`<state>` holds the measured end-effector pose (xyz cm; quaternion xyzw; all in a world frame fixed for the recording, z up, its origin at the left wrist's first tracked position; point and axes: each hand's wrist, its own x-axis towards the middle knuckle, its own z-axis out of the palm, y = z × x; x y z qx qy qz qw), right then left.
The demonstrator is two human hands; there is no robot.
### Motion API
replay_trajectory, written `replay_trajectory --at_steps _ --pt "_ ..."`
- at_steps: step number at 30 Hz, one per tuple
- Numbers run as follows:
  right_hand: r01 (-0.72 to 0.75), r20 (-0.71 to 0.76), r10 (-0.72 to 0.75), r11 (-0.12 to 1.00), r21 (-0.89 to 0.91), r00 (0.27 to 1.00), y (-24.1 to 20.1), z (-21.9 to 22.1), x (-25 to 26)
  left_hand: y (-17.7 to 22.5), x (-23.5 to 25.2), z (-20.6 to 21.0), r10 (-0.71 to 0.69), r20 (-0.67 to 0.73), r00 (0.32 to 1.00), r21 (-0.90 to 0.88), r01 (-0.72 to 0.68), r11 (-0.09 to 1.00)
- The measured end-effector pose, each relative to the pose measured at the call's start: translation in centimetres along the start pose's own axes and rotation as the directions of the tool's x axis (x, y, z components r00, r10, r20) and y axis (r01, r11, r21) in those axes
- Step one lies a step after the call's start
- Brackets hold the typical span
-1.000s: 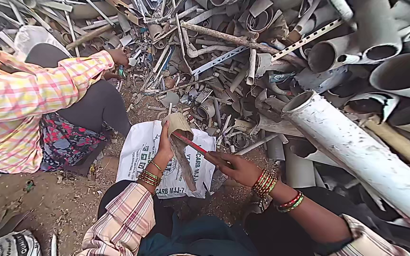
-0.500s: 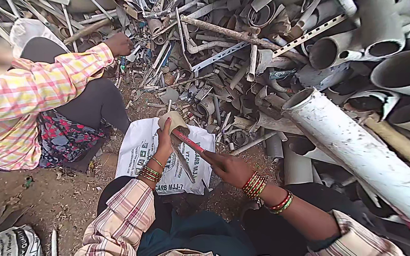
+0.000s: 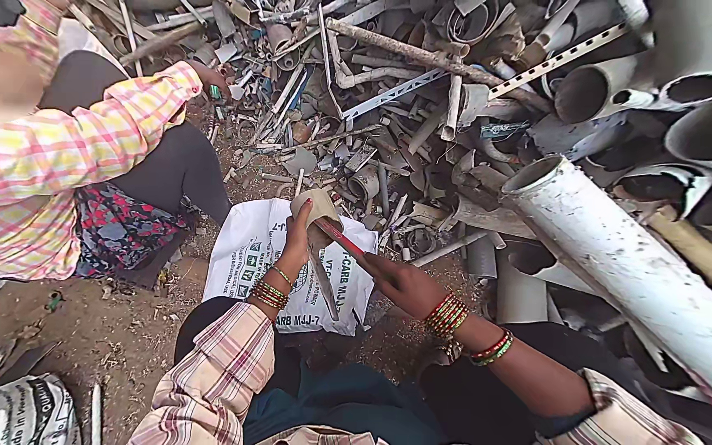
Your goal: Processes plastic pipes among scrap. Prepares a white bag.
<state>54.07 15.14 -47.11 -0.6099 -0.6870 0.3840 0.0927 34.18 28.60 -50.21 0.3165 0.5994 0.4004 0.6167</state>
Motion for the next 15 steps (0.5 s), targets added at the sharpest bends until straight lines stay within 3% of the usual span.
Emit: replay_trajectory --at_steps 8,12,15 --pt "0.034 0.198 -0.093 0.958 0.284 0.976 0.4 -0.5 -1.0 1.8 1.2 -2.5 0.084 -0.081 0.993 -0.128 -0.094 0.987" --pt "-0.01 0.089 0.007 0.999 0.033 0.996 -0.4 0.1 -0.5 1.1 0.2 -1.4 0.051 -0.036 0.998 -0.071 -0.054 0.996" --pt "-0.001 0.133 -0.01 0.997 0.083 0.991 -0.8 1.0 -0.2 1.0 0.2 -1.3 0.042 -0.048 0.998 -0.077 -0.046 0.996"
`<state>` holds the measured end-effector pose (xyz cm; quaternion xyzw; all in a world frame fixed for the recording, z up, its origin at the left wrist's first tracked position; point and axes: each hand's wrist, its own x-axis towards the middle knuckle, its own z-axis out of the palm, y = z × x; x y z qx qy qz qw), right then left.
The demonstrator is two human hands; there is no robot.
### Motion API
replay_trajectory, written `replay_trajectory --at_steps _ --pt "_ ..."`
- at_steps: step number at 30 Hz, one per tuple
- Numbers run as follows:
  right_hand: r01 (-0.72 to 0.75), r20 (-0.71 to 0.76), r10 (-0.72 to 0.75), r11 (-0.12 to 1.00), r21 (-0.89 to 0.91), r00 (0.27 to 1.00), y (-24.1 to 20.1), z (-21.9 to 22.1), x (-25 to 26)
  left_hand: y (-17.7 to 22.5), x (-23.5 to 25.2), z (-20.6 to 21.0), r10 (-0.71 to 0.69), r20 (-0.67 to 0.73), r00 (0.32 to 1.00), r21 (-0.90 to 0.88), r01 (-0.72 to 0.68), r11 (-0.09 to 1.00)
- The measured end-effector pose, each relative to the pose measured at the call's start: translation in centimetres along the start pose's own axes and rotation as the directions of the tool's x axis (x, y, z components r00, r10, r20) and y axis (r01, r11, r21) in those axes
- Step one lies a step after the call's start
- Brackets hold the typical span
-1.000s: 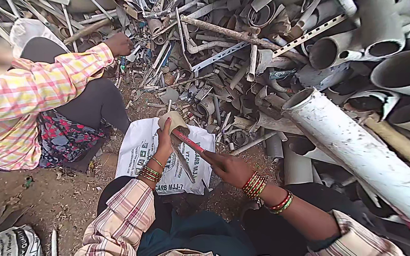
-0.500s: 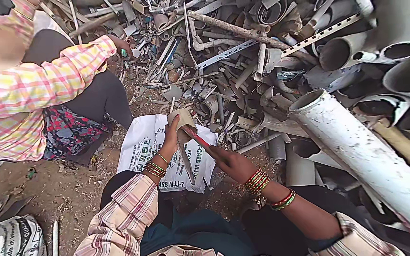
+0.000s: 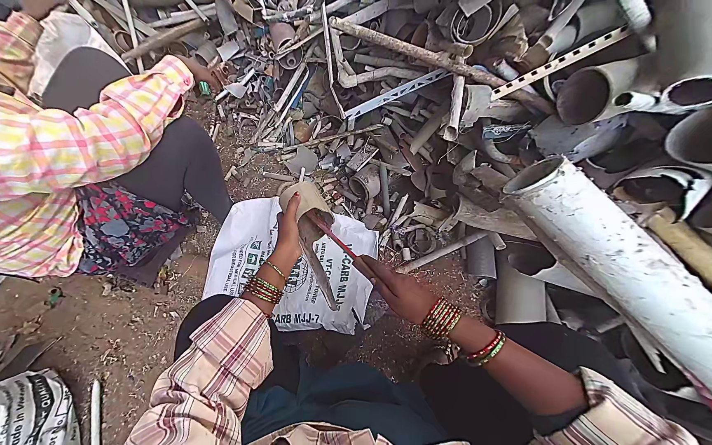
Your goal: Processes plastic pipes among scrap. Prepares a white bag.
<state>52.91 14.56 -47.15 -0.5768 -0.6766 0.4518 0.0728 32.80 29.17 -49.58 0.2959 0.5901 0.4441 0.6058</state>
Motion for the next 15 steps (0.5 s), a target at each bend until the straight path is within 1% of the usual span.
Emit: replay_trajectory --at_steps 2,3,4,6,8,9,11,12,13,15 --pt "0.073 0.062 -0.08 0.99 0.12 0.995 0.5 0.5 0.1 0.3 0.3 -0.2 0.015 -0.042 0.999 -0.025 -0.016 1.0" --pt "0.087 0.066 -0.097 0.987 0.135 0.993 0.6 0.7 0.1 0.4 0.6 -0.4 0.017 -0.065 0.998 -0.028 -0.019 0.999" --pt "0.081 0.045 -0.086 0.992 0.097 0.995 0.5 0.7 0.0 0.5 0.6 -0.7 0.015 -0.085 0.996 -0.023 -0.017 1.0" --pt "0.008 -0.046 -0.01 0.999 -0.033 0.999 0.7 0.9 0.2 0.5 1.2 -1.0 0.021 -0.104 0.994 -0.024 -0.024 0.999" --pt "-0.033 -0.112 0.022 0.995 -0.098 0.993 1.1 1.3 0.4 0.4 1.3 -0.9 0.028 -0.108 0.994 -0.021 -0.031 0.999" --pt "-0.01 -0.111 0.001 0.996 -0.085 0.994 1.2 1.5 0.4 0.4 1.3 -0.8 0.029 -0.114 0.993 -0.016 -0.031 0.999" --pt "0.074 -0.029 -0.073 0.997 0.009 0.997 1.1 1.6 0.3 0.5 1.2 -0.8 0.032 -0.13 0.991 -0.017 -0.034 0.999" --pt "0.114 -0.019 -0.114 0.993 0.039 0.993 1.2 1.7 0.3 0.6 1.2 -0.8 0.035 -0.137 0.99 -0.02 -0.038 0.999" --pt "0.133 -0.053 -0.131 0.99 0.041 0.99 1.4 1.9 0.4 0.6 1.3 -0.9 0.037 -0.137 0.99 -0.023 -0.041 0.999" --pt "0.085 -0.144 -0.087 0.996 -0.024 0.986 1.7 2.0 0.6 0.5 1.4 -1.1 0.04 -0.13 0.991 -0.023 -0.043 0.999"
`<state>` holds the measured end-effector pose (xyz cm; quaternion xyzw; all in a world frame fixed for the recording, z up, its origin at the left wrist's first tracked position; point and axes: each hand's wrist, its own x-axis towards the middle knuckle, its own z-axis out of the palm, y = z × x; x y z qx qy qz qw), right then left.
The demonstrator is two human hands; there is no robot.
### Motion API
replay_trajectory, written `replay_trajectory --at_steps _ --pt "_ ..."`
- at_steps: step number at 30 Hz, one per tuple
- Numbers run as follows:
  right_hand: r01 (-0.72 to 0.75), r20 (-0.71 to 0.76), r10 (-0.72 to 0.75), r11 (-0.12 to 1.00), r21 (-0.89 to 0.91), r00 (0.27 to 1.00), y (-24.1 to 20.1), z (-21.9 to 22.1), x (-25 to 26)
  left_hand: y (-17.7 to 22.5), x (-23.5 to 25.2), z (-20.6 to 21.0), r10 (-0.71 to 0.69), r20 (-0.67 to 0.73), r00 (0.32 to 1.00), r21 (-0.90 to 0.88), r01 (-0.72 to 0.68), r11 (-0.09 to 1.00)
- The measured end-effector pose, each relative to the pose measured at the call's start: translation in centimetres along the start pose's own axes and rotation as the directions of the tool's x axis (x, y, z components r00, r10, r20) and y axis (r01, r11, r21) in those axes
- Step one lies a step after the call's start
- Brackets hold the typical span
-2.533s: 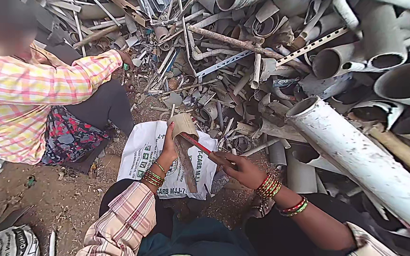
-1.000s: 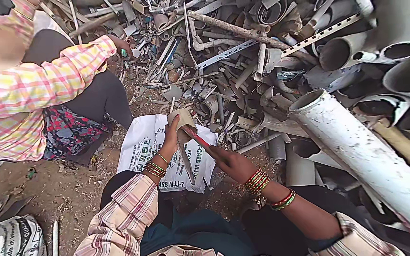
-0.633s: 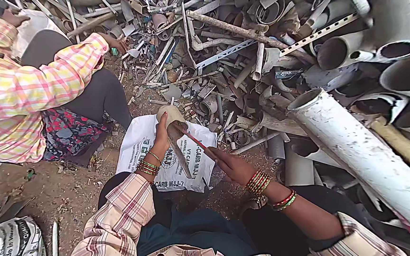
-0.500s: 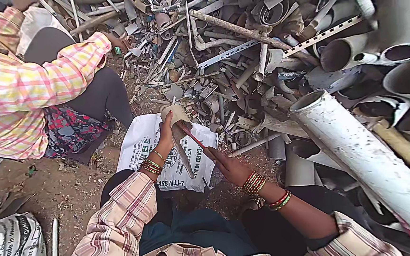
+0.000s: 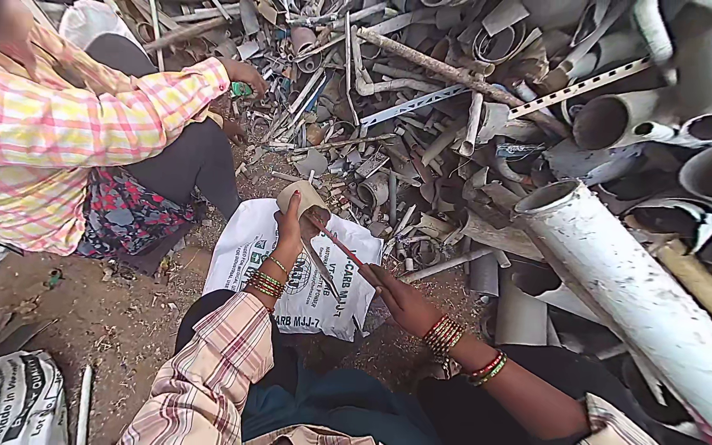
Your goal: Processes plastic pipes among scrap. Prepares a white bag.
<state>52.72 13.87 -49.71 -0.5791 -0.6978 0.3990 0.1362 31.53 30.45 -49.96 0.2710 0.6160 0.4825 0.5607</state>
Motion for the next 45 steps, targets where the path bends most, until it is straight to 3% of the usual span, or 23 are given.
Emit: replay_trajectory --at_steps 2,6,10,14,19,24,28,34,38,45 --pt "-0.016 -0.034 0.015 0.999 -0.03 0.999 0.2 0.0 0.0 0.0 0.0 0.1 -0.006 0.01 1.0 0.009 0.006 1.0" --pt "0.013 0.078 -0.017 0.998 0.054 0.997 0.1 -0.1 0.1 0.0 -0.3 0.1 -0.005 -0.001 1.0 0.015 0.005 1.0" --pt "-0.042 -0.014 0.043 0.999 0.018 0.999 0.0 -0.1 0.2 0.0 -0.6 0.2 -0.011 0.018 1.0 0.046 0.01 0.999" --pt "-0.001 0.09 -0.002 0.999 0.033 0.996 0.0 -0.2 0.1 0.1 -0.8 0.3 -0.018 0.016 1.0 0.033 0.017 0.999" --pt "-0.064 -0.07 0.06 0.997 -0.053 0.996 0.2 -0.6 0.3 0.0 -0.4 0.3 -0.033 0.024 0.999 0.027 0.032 0.999" --pt "-0.038 0.12 0.021 0.989 0.14 0.993 0.3 -1.2 0.3 0.9 -1.3 0.4 -0.008 0.162 0.987 -0.149 0.032 0.988" --pt "-0.112 0.215 0.006 0.869 0.482 0.977 0.4 -2.5 0.0 1.7 -1.4 0.2 -0.066 0.217 0.974 -0.195 0.109 0.975" --pt "-0.092 0.236 -0.16 0.609 0.788 0.958 1.1 -3.9 -0.5 3.5 -3.3 0.0 0.048 0.4 0.915 -0.148 0.013 0.989" --pt "-0.135 0.275 -0.272 0.441 0.888 0.922 1.5 -3.8 -0.7 3.5 -3.5 0.0 -0.038 0.293 0.955 -0.189 0.097 0.977" --pt "-0.124 0.23 -0.165 0.486 0.865 0.959 1.4 -3.7 -0.5 2.2 -1.4 -0.2 -0.097 0.482 0.871 -0.206 0.22 0.953"
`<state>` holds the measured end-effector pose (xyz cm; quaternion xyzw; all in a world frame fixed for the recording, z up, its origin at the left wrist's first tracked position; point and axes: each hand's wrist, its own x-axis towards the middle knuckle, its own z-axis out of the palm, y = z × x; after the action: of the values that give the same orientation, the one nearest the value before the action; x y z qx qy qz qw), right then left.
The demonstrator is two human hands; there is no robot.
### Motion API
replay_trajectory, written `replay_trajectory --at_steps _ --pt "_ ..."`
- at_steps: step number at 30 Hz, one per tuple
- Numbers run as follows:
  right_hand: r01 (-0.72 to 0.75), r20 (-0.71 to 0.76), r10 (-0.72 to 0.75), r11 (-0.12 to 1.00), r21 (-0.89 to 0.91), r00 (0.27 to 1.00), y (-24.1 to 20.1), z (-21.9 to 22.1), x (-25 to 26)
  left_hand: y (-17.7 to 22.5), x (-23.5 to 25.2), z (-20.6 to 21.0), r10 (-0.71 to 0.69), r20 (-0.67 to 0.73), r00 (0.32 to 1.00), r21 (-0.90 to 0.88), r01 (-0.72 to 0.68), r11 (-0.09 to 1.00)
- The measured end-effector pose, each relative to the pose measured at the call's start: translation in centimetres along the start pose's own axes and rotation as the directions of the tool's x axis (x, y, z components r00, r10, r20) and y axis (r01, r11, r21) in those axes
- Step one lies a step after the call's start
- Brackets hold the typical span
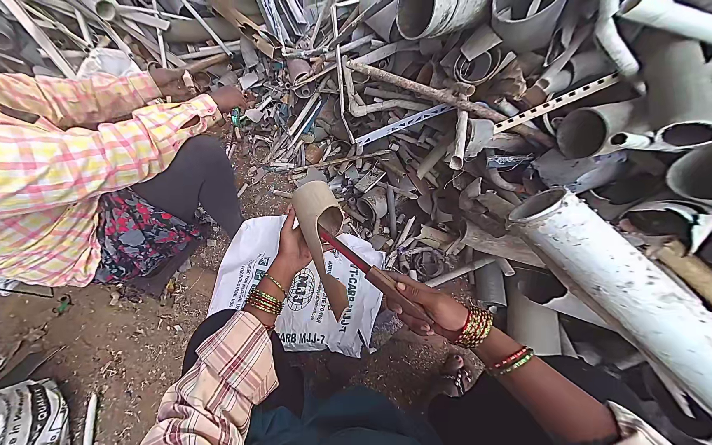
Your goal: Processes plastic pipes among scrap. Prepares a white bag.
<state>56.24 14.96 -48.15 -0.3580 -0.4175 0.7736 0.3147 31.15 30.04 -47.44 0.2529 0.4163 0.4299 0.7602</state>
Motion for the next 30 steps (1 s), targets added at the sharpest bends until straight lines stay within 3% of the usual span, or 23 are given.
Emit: replay_trajectory --at_steps 6,12,17,20,22,25,30 --pt "-0.049 -0.147 0.033 0.993 -0.106 0.989 -0.2 -0.1 0.4 0.0 0.1 0.1 0.007 0.026 1.0 -0.01 -0.007 1.0" --pt "-0.042 -0.111 0.021 0.98 -0.193 0.994 -0.4 0.0 0.4 -0.5 1.0 -0.5 -0.039 -0.085 0.996 0.013 0.04 0.999" --pt "-0.069 -0.06 0.053 0.945 -0.32 0.997 0.0 0.3 0.7 -1.1 0.4 0.4 0.045 -0.153 0.987 -0.079 -0.058 0.995" --pt "-0.086 -0.098 0.04 0.839 -0.538 0.994 0.0 0.7 0.6 -0.9 0.5 0.6 0.07 -0.193 0.979 -0.106 -0.091 0.99" --pt "-0.075 -0.133 -0.036 0.664 -0.744 0.99 -0.6 0.9 0.4 -0.6 0.7 0.6 0.103 -0.244 0.964 -0.043 -0.117 0.992" --pt "-0.065 -0.158 -0.156 0.48 -0.875 0.975 -0.7 0.9 0.2 -0.4 0.9 0.1 0.142 -0.327 0.934 0.031 -0.139 0.99" --pt "-0.038 -0.184 -0.309 0.425 -0.904 0.933 -0.4 1.0 -0.3 0.0 1.2 -0.3 0.147 -0.336 0.93 0.025 -0.147 0.989"
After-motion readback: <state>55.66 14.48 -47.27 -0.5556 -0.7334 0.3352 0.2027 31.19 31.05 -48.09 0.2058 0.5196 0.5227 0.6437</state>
